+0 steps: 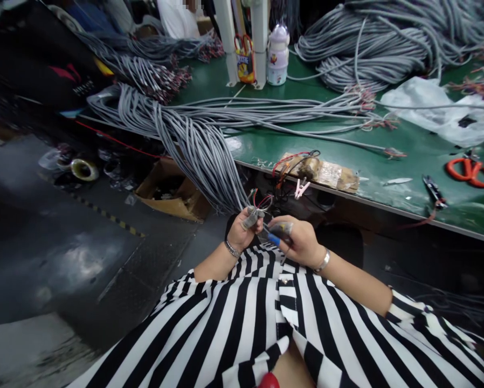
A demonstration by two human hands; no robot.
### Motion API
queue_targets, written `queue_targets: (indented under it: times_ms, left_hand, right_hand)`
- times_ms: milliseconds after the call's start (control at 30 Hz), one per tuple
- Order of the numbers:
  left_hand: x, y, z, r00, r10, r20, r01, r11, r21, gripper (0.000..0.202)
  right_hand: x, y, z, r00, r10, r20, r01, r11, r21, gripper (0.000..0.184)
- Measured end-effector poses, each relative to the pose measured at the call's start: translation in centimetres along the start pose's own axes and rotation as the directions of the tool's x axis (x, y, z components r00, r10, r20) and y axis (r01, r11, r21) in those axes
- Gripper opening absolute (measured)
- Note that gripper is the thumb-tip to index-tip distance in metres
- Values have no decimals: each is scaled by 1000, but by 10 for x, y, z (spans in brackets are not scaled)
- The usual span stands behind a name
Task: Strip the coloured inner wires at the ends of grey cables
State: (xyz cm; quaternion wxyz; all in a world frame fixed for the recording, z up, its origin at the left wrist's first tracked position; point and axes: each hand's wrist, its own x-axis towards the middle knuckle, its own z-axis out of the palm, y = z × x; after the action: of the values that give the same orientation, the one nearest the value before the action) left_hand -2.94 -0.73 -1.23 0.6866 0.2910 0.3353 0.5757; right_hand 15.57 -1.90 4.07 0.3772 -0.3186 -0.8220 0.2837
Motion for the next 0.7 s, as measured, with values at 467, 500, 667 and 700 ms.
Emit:
queue_targets:
  times_ms: [467, 500, 667, 700]
  left_hand:
    - [-3, -3, -8, 972, -125, 197, 105, 988, 109, 52]
    - [-2, -2, -9, 960, -147, 239, 121, 985, 119, 51]
    - [4, 3, -7, 912, -212, 351, 164, 973, 161, 45]
    - [6, 5, -5, 911, -207, 357, 159, 974, 161, 45]
  right_hand:
    - [16, 23, 7, 998, -25, -63, 27, 999, 39, 15]
    - [15, 25, 3, 999, -31, -14, 32, 995, 93, 13]
    - [3, 39, -9, 945, 304, 117, -322, 817, 478, 38]
    - [0, 42, -9, 904, 413, 110, -404, 740, 538, 42]
